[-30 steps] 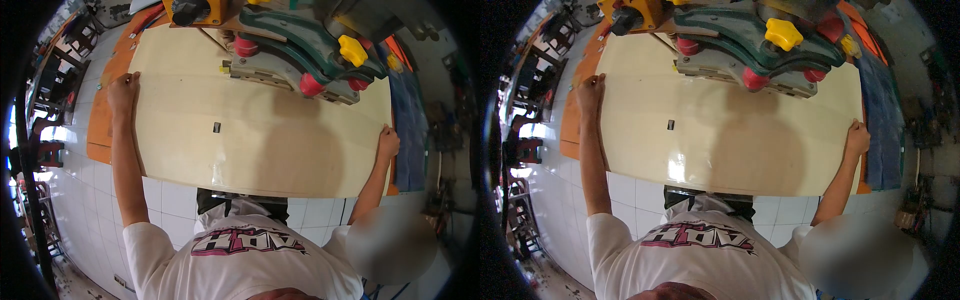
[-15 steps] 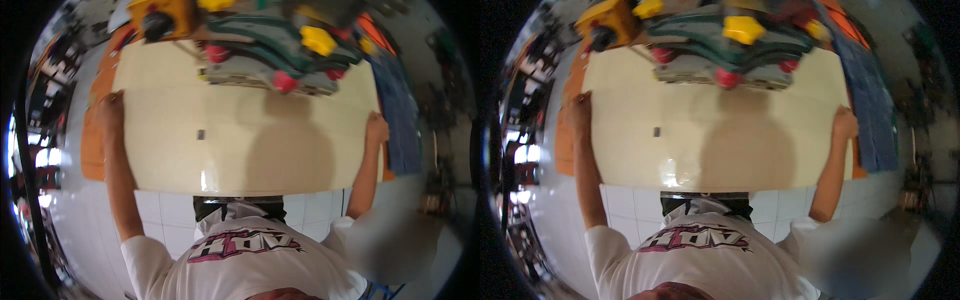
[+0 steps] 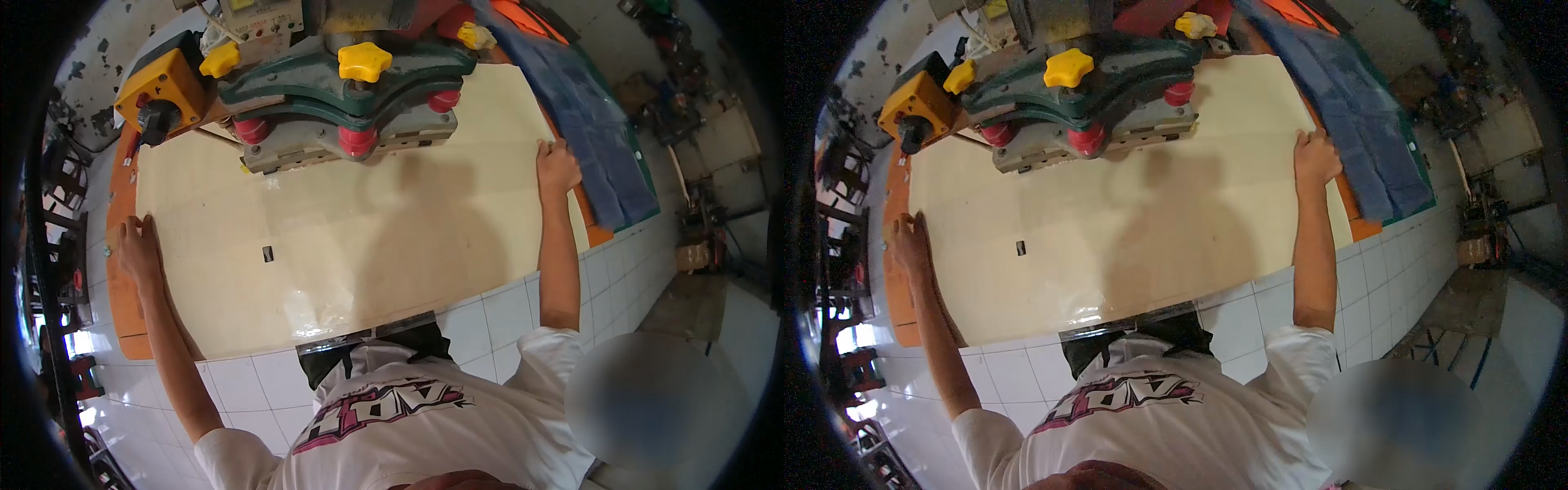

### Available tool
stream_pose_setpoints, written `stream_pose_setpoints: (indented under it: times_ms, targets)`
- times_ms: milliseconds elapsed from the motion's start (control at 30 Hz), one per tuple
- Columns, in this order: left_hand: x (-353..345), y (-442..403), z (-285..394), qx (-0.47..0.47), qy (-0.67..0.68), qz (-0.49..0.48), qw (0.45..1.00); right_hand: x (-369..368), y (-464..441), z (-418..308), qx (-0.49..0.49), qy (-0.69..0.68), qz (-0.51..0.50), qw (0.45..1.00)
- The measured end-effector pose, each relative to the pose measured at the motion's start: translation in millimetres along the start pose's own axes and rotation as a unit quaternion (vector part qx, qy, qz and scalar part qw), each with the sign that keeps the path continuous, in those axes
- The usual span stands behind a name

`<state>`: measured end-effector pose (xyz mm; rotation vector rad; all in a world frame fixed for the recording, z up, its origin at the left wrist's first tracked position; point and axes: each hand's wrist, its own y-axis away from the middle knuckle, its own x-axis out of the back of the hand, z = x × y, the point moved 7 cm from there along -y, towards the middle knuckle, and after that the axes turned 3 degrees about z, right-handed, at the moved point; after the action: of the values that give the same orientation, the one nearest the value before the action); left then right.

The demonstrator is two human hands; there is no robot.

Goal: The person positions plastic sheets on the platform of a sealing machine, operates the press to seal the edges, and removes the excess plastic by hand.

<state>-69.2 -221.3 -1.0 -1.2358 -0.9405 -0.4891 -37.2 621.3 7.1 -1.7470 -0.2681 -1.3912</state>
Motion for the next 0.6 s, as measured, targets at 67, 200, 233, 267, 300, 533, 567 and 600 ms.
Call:
stream_pose_setpoints:
  times_ms: [67, 200, 233, 267, 300, 533, 567, 600]
  targets:
    - [-7, -1, 1, -0.059, -0.003, 0.007, 0.998, 10, 4, -9, 0.075, 0.023, 0.101, 0.992]
    - [-1, 2, 8, -0.067, 0.012, 0.032, 0.997, 6, 2, -12, 0.102, 0.028, 0.109, 0.988]
    - [-1, 2, 10, -0.070, -0.004, 0.025, 0.997, 5, 2, -13, 0.109, 0.038, 0.108, 0.987]
    - [0, 2, 11, -0.073, -0.022, 0.018, 0.997, 3, 2, -14, 0.115, 0.046, 0.106, 0.987]
    - [-5, 1, 7, -0.072, -0.026, 0.018, 0.997, 4, 2, -16, 0.117, 0.043, 0.105, 0.987]
    - [2, 5, 14, -0.105, 0.026, 0.029, 0.994, 4, 2, -24, 0.151, 0.026, 0.108, 0.982]
    - [5, 7, 16, -0.098, 0.019, 0.028, 0.995, 2, 3, -25, 0.158, 0.020, 0.107, 0.981]
    - [7, 8, 19, -0.116, 0.030, 0.025, 0.992, 9, 4, -28, 0.155, 0.028, 0.085, 0.984]
